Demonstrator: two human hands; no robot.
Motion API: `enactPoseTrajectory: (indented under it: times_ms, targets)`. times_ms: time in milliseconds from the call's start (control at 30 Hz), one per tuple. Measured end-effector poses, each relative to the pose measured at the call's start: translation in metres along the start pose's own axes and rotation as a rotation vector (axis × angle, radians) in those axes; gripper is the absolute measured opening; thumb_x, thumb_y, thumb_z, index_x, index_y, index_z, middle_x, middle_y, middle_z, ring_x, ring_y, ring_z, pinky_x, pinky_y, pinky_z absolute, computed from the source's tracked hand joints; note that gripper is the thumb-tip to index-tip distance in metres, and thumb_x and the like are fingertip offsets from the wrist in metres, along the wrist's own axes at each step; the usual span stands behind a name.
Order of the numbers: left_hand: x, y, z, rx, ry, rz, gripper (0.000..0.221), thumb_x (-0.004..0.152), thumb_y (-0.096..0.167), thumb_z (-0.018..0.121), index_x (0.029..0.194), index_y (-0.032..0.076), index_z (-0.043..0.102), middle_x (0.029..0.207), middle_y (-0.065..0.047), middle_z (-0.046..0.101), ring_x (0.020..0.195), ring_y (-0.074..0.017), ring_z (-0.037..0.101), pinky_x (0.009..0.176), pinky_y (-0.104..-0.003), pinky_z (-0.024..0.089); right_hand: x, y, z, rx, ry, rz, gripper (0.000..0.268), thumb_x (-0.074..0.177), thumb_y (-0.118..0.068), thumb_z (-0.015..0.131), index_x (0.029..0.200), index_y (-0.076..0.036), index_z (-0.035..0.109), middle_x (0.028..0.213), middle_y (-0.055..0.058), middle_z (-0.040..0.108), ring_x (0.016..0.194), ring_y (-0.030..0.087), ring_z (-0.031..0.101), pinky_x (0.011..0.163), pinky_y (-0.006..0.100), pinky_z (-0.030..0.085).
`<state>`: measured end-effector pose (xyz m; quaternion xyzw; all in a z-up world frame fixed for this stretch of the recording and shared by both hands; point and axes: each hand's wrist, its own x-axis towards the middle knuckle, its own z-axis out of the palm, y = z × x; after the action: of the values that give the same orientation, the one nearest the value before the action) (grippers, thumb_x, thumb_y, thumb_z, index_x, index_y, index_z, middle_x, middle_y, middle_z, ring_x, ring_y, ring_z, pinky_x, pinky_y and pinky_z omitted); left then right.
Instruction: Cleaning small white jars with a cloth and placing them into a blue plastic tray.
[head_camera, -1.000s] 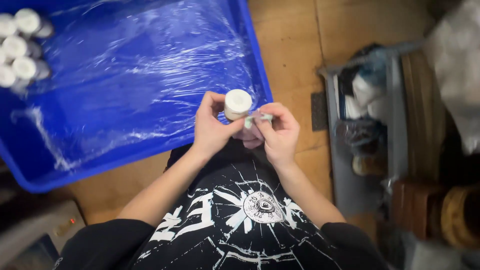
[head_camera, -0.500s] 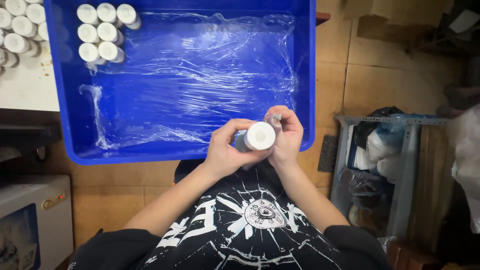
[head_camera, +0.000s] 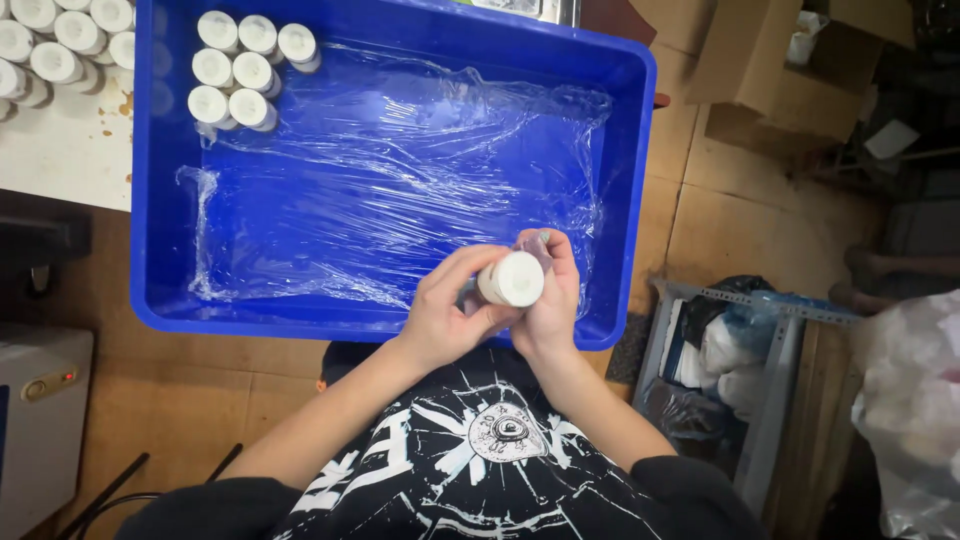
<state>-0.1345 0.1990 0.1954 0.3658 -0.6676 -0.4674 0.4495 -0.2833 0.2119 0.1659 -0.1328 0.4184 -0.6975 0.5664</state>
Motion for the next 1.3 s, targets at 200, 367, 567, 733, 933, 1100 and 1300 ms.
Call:
enactPoseTrajectory:
  times_ms: [200,367,567,733,933,1100,1300]
  targets:
    - [0.000,-0.008,-0.014,-0.209,-0.132,-0.085,0.050,0.105,0.039,0.061,0.138,0.001,0.058,0.131,-0.012,0.064,0.122,-0.0229,0.064,0.107,-0.035,0.049,0.013,-0.005,0.005,-0.097,-0.141,0.099,0.012,0.105,-0.016,0.063,0.107,-0.006,0.058,0.101,0.004,0.061,0.091,0.011,0.058,0.080,0.027,0.050]
    - [-0.010,-0.033,-0.004,-0.632,0.070,-0.305,0.049,0.113,0.040,0.031,0.135,0.003,0.055,0.126,-0.010,0.061,0.119,-0.0166,0.058,0.106,-0.031,0.045,-0.003,0.006,0.018,-0.042,-0.102,0.074,0.013,0.106,-0.017,0.060,0.110,-0.006,0.055,0.103,0.004,0.060,0.094,0.010,0.058,0.087,0.027,0.049]
    - [-0.003,-0.042,0.009,-0.593,0.235,-0.396,0.048,0.114,0.029,0.025,0.109,0.002,0.064,0.100,-0.007,0.067,0.091,-0.0126,0.062,0.086,-0.030,0.052,-0.001,0.020,0.027,-0.089,-0.079,0.047,0.015,0.108,-0.019,0.056,0.113,-0.005,0.053,0.104,0.004,0.059,0.095,0.010,0.058,0.087,0.027,0.049]
    - [0.011,-0.047,0.000,-0.673,0.165,-0.423,0.034,0.111,0.025,0.030,0.102,0.007,0.058,0.092,-0.002,0.059,0.085,-0.0090,0.055,0.080,-0.028,0.048,0.015,0.014,0.028,-0.167,-0.108,0.046,0.011,0.107,-0.016,0.058,0.111,-0.006,0.054,0.103,0.002,0.059,0.095,0.009,0.057,0.085,0.026,0.049]
    - [0.023,-0.049,-0.018,-0.693,-0.068,-0.658,0.029,0.107,0.023,0.044,0.096,0.002,0.062,0.091,-0.001,0.058,0.085,-0.0082,0.056,0.076,-0.026,0.048,0.029,0.014,0.020,-0.249,-0.214,0.133,0.012,0.107,-0.016,0.059,0.111,-0.006,0.057,0.100,0.000,0.060,0.089,0.006,0.056,0.079,0.024,0.049]
    - [0.019,-0.067,-0.026,-0.865,-0.235,-0.936,0.029,0.105,0.027,0.050,0.102,0.004,0.067,0.088,-0.007,0.068,0.071,-0.0146,0.063,0.061,-0.031,0.051,0.064,0.013,0.020,-0.555,-0.462,0.184,0.013,0.104,-0.016,0.064,0.109,-0.005,0.059,0.096,0.001,0.062,0.086,0.007,0.058,0.075,0.024,0.049]
    - [0.027,-0.037,-0.040,-0.892,-0.270,-1.209,0.036,0.100,0.029,0.047,0.100,0.001,0.069,0.085,-0.008,0.072,0.070,-0.0159,0.068,0.061,-0.031,0.054,0.059,0.000,-0.006,-0.370,-0.571,0.179,0.008,0.106,-0.011,0.061,0.109,-0.005,0.057,0.100,0.004,0.061,0.089,0.010,0.057,0.080,0.026,0.050]
